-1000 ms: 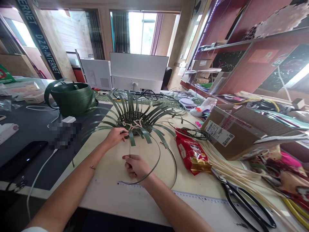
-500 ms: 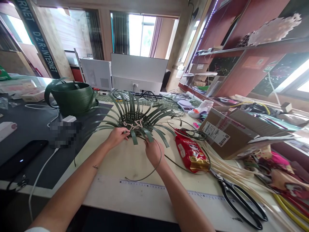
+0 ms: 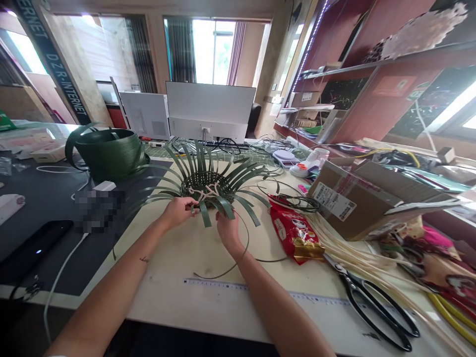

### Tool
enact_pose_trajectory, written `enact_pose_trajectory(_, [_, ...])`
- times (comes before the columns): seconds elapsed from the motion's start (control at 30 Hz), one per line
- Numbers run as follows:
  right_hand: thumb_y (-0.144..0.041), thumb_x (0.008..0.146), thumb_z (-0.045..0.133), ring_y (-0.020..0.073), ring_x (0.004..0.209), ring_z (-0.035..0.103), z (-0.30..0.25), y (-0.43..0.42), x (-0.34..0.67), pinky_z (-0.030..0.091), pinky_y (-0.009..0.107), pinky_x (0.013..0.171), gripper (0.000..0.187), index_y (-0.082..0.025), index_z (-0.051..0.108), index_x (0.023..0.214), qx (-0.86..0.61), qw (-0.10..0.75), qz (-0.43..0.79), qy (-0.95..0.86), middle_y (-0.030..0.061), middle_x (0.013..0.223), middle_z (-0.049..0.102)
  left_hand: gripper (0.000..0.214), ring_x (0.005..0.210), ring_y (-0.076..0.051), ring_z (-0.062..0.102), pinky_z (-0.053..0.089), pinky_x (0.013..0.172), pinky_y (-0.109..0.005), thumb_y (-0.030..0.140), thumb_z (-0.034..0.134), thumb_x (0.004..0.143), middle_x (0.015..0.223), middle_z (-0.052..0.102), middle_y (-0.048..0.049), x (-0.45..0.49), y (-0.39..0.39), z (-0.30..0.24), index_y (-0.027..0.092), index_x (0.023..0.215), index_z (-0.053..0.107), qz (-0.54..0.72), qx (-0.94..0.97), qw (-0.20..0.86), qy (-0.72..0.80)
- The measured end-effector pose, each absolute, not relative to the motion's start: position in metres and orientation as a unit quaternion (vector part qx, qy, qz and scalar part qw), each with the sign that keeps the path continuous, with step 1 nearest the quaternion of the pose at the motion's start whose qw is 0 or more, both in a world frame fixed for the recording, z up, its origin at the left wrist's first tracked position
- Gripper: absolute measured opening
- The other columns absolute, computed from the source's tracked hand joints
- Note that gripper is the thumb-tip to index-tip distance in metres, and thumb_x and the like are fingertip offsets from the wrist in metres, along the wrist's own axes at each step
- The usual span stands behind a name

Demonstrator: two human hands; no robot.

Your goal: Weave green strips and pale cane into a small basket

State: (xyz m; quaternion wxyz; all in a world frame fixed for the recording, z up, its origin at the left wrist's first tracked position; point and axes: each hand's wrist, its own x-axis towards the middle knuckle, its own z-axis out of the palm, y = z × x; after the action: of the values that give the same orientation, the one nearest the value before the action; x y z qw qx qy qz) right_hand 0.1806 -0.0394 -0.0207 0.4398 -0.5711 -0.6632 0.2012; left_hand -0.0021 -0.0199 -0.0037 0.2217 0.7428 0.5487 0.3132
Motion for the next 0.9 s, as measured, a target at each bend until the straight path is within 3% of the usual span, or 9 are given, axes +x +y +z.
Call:
enact_pose_trajectory(0.1, [-0.029, 0.09, 0.033, 0.0205, 0.082, 0.059, -0.017, -0.06, 0.17, 0.045, 0.029, 0.069, 0.032, -0.017, 0.062, 0.097, -0.554, 0.466, 0.178, -0.666, 0.0098, 0.092, 0.066, 0.024, 0.071, -0.018, 0.066, 0.042, 0.06, -0.023, 0.031, 0.063, 0.074, 0.069, 0.072, 0.0006, -0.002, -0.019, -0.006, 0.023, 0.094, 0.072, 0.306, 0.741, 0.212, 0.559])
enact_pose_trajectory(0.2, [-0.032, 0.092, 0.036, 0.0203, 0.078, 0.061, -0.015, -0.083, 0.159, 0.044, 0.029, 0.068, 0.033, -0.02, 0.064, 0.103, -0.53, 0.437, 0.143, -0.712, 0.0077, 0.086, 0.068, 0.025, 0.074, -0.018, 0.065, 0.042, 0.062, -0.022, 0.028, 0.06, 0.076, 0.075, 0.073, -0.0002, -0.002, -0.02, -0.008, 0.024, 0.097, 0.073, 0.31, 0.749, 0.174, 0.559])
enact_pose_trajectory(0.33, [-0.032, 0.093, 0.033, 0.0222, 0.071, 0.063, -0.01, -0.108, 0.144, 0.045, 0.03, 0.065, 0.039, -0.015, 0.06, 0.116, -0.515, 0.374, 0.122, -0.761, 0.0115, 0.084, 0.069, 0.027, 0.077, -0.019, 0.066, 0.044, 0.064, -0.023, 0.032, 0.058, 0.079, 0.085, 0.074, -0.0027, -0.002, -0.022, -0.011, 0.024, 0.1, 0.072, 0.313, 0.768, 0.13, 0.543])
enact_pose_trajectory(0.47, [-0.026, 0.092, 0.034, 0.023, 0.085, 0.065, 0.012, -0.126, 0.132, 0.047, 0.029, 0.071, 0.039, -0.012, 0.056, 0.122, -0.485, 0.396, 0.145, -0.766, 0.013, 0.099, 0.069, 0.028, 0.085, -0.019, 0.066, 0.046, 0.071, -0.024, 0.025, 0.057, 0.079, 0.097, 0.073, -0.0033, -0.003, -0.021, -0.012, 0.022, 0.103, 0.071, 0.315, 0.774, 0.129, 0.534])
enact_pose_trajectory(0.53, [-0.024, 0.091, 0.036, 0.0225, 0.087, 0.065, 0.03, -0.133, 0.13, 0.047, 0.028, 0.071, 0.037, -0.013, 0.058, 0.118, -0.475, 0.401, 0.144, -0.77, 0.0121, 0.099, 0.07, 0.028, 0.087, -0.018, 0.066, 0.046, 0.072, -0.024, 0.023, 0.058, 0.077, 0.098, 0.073, -0.0031, -0.003, -0.021, -0.012, 0.022, 0.102, 0.071, 0.316, 0.773, 0.139, 0.533])
enact_pose_trajectory(0.7, [-0.02, 0.088, 0.04, 0.0169, 0.059, 0.058, 0.078, -0.139, 0.146, 0.037, 0.025, 0.056, 0.027, -0.018, 0.067, 0.092, -0.501, 0.317, 0.095, -0.8, 0.0051, 0.067, 0.065, 0.027, 0.083, -0.019, 0.067, 0.045, 0.069, -0.025, 0.021, 0.057, 0.076, 0.085, 0.074, -0.0015, -0.001, -0.022, -0.009, 0.022, 0.099, 0.072, 0.323, 0.758, 0.155, 0.545])
enact_pose_trajectory(0.9, [-0.026, 0.086, 0.046, 0.016, 0.056, 0.053, 0.113, -0.129, 0.184, 0.029, 0.027, 0.054, 0.029, -0.021, 0.067, 0.067, -0.52, 0.209, 0.016, -0.828, 0.0035, 0.057, 0.06, 0.02, 0.068, -0.016, 0.066, 0.043, 0.063, -0.023, 0.026, 0.056, 0.077, 0.065, 0.07, 0.0027, 0.001, -0.024, -0.007, 0.024, 0.089, 0.072, 0.334, 0.739, 0.203, 0.549])
